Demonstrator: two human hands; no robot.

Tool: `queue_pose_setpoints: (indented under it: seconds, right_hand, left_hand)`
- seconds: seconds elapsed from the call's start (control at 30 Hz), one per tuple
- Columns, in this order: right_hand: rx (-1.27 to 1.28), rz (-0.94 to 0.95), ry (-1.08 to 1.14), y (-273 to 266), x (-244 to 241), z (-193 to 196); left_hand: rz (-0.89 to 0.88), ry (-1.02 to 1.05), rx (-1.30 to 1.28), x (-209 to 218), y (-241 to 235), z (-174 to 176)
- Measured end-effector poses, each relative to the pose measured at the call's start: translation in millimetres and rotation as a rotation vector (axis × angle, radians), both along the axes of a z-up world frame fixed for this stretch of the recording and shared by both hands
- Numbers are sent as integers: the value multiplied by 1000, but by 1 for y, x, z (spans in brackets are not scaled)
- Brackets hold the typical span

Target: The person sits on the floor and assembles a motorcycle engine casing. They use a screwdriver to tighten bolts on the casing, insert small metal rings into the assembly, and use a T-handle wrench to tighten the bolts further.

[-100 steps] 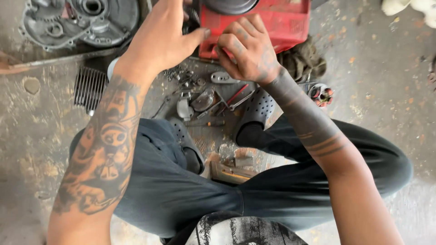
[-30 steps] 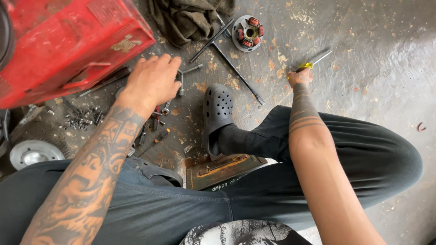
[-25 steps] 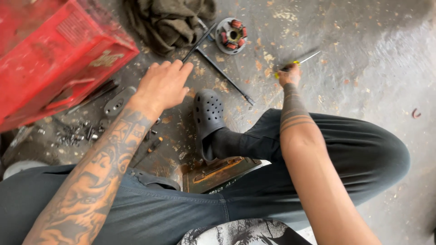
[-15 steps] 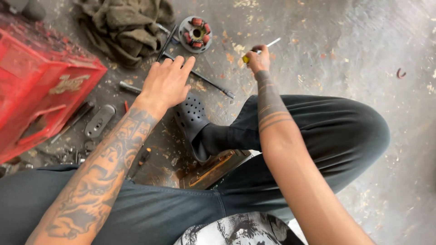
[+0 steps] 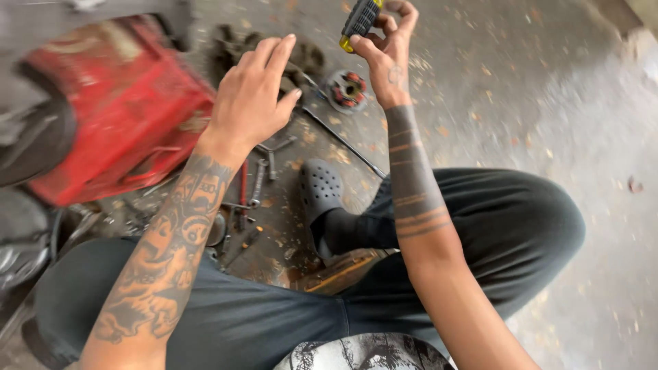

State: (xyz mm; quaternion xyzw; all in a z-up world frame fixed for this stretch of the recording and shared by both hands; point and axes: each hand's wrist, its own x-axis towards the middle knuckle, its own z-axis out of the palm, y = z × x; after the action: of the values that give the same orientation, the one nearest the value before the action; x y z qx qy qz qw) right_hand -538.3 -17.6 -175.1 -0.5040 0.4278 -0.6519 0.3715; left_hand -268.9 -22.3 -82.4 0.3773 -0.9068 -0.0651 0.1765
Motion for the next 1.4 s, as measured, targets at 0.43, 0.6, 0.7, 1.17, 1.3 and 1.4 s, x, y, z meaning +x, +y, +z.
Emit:
queue_pose_setpoints:
  seconds: [0.43,0.6,0.7,1.17,1.3,1.4]
  right_hand:
    - [-31,578,-36,15,234,196]
    - [-31,725,-187,-11,280,235]
    - [-72,764,-17,-34,298,260]
    - [-365,603,674,-43,352,286]
    - [-425,623,517,-50,343,296]
    - [-329,603,337,-50,345,296]
  left_hand:
    - [285,436,-363,176,55,142]
    - [426,548,-494,229,69,156]
    - [506,565,-428,251,60,135]
    - [597,1003,-295,267,-17,93]
    - [695,1009,-283,259,-19,92]
    - [693,1042,-294,256,-18,90]
